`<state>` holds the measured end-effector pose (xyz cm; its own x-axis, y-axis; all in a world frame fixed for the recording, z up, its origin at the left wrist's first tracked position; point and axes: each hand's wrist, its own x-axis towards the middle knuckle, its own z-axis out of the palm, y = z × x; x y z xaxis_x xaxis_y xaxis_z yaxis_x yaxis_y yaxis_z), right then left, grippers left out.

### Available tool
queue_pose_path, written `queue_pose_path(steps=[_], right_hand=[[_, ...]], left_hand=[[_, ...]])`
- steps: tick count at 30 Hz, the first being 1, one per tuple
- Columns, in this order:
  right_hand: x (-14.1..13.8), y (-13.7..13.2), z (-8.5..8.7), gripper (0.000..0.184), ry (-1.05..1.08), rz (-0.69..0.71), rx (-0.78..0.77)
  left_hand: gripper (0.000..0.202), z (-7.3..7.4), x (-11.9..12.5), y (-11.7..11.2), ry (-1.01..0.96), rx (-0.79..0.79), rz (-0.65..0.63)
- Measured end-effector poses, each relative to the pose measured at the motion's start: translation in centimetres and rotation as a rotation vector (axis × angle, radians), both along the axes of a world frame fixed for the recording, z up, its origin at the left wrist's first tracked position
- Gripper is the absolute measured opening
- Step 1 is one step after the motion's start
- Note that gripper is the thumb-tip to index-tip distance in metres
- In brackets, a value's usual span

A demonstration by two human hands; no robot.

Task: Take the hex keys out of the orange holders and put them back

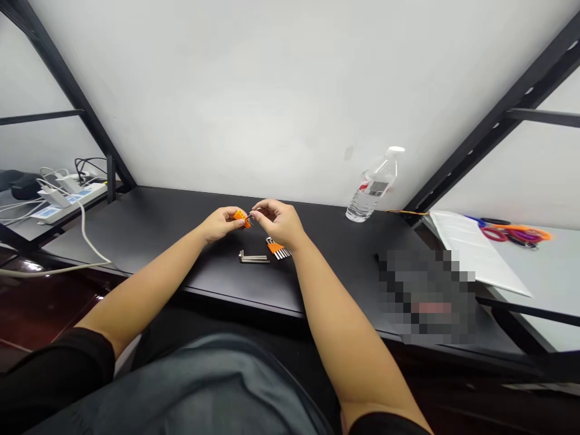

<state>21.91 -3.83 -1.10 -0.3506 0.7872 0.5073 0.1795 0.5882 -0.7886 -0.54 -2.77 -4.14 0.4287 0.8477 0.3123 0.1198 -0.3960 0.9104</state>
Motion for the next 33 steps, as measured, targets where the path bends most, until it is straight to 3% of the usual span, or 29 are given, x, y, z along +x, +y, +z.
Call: queue_pose_path(steps=[11, 17, 22, 26, 33], right_hand=[[-0.4, 0.0, -0.2, 0.025, -0.027, -0.104, -0.011], [-0.3, 0.0, -0.4, 0.026, -0.228, -0.152, 0.059], [-1.0, -0.3, -0.8, 0.030, -0.489, -0.029, 0.128], [-0.3, -0.5, -0.2, 0.034, -0.641, -0.094, 0.122], [0.1, -1.1, 0.8, 0.032, -0.863, 0.274, -0.026]], left_hand=[[0.044, -0.4, -0.1, 0.5, -0.046, 0.016, 0.089], [0.039, -0.4, -0.1, 0.5, 0.047, 0.036, 0.116], [0.036, -0.4, 0.0, 0.4, 0.157, 0.097, 0.133], [0.032, -0.6, -0.4, 0.8, 0.087, 0.067, 0.209], [0.032, -0.8, -0.6, 1.2, 0.049, 0.049, 0.235]])
